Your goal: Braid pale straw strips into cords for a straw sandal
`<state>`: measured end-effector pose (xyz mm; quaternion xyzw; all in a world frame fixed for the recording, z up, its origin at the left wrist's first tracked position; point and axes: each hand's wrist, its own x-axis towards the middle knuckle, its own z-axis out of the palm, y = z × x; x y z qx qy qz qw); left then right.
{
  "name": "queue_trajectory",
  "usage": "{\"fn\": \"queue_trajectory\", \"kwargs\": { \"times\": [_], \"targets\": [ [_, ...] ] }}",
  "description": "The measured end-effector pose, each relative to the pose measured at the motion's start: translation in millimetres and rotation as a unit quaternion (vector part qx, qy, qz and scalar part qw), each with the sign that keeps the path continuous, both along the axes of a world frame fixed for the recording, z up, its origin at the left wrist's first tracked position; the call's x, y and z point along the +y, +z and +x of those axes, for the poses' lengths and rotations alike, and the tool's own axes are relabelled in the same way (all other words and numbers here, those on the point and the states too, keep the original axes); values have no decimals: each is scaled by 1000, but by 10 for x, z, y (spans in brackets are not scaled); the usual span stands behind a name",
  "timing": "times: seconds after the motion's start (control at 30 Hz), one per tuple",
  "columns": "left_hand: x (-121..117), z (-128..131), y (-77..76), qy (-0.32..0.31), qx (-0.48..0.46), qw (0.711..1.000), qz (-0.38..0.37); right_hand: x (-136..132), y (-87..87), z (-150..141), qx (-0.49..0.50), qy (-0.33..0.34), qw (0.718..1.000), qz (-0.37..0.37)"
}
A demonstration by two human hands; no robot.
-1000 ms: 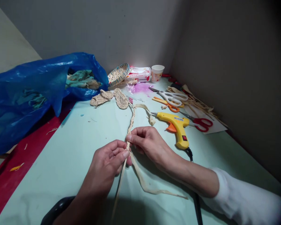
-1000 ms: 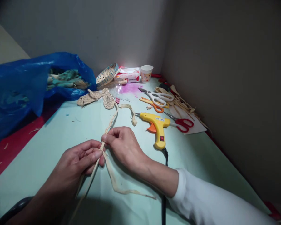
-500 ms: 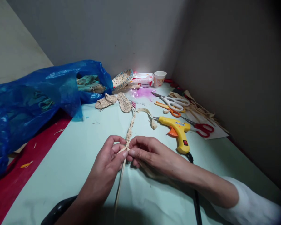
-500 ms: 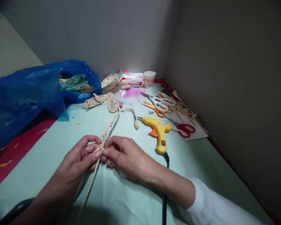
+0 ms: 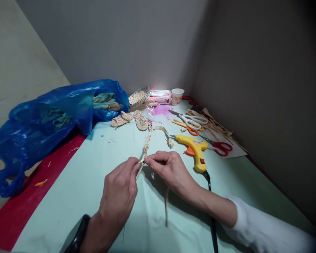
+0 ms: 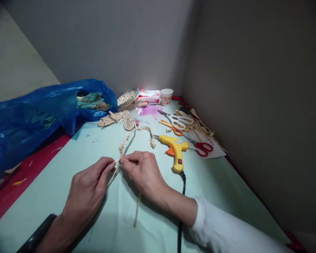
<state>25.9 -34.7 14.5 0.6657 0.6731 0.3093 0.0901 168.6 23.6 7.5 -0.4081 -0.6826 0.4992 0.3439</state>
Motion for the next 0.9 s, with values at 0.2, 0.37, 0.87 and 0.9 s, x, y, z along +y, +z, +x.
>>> {"fn": "queue_trajectory", "kwargs": {
  "times": [0.2,0.37,0.87,0.9],
  "targets": [
    [19,40,-83,-8,116,991,68,82,-76,-40,57,-22,998,-30],
    [28,134,-75,-18,205,979,6,99,-105,-63,126,-18,990,-56],
    [432,-388,562,46,-164,985,10,209,-26,-54,186,-92,966,-155],
    [525,-560,638,102,-264,958,50,224,-17,-42,183,-94,966,-155]
  ]
}}
